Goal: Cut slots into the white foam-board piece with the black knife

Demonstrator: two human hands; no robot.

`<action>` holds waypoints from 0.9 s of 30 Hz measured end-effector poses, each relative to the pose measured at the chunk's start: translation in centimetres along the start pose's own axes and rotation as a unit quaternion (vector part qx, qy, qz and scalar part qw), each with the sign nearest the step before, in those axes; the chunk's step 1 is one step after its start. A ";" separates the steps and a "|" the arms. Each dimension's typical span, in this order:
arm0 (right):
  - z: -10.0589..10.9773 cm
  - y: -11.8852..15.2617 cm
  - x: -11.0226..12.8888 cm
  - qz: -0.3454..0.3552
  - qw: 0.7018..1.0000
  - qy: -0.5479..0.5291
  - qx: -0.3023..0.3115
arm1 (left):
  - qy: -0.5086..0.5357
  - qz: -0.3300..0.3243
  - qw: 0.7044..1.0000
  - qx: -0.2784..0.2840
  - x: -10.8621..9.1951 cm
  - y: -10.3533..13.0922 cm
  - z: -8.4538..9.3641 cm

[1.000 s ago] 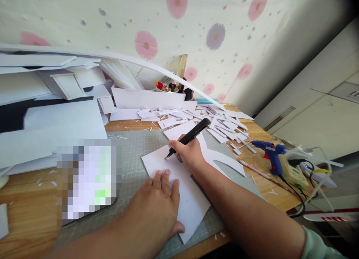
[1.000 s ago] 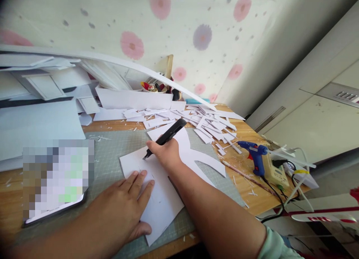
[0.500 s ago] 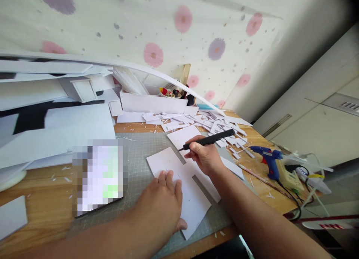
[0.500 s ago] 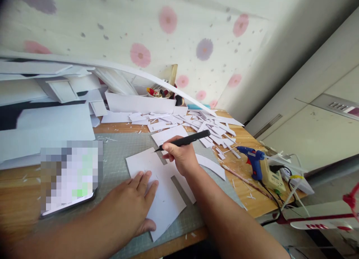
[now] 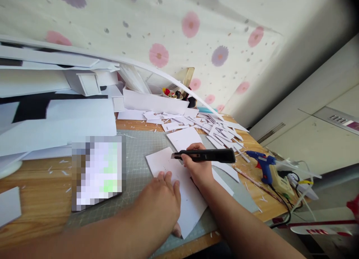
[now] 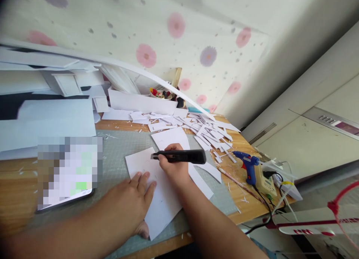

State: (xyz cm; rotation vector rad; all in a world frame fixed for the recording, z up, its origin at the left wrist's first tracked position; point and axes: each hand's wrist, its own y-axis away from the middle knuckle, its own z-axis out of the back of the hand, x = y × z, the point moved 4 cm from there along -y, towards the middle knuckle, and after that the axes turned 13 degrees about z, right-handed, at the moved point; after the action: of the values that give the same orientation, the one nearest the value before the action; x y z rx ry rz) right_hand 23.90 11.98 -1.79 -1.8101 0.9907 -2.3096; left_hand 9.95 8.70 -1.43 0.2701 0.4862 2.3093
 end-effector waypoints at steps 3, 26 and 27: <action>-0.4 0.2 0.4 0.046 0.997 0.044 0.046 | 0.009 0.007 1.000 -0.025 -0.1 0.0 -0.3; -0.6 0.7 0.6 0.075 0.972 0.160 0.154 | 0.027 -0.008 0.991 -0.134 0.1 -0.1 -1.4; -0.5 0.9 0.8 0.077 0.968 0.169 0.171 | 0.026 -0.008 0.990 -0.138 0.1 -0.1 -1.4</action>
State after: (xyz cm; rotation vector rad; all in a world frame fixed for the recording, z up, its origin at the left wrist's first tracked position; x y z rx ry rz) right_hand 22.89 11.18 -1.60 -1.1984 0.6715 -2.5440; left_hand 9.50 8.44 -2.78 0.0700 0.1892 2.3381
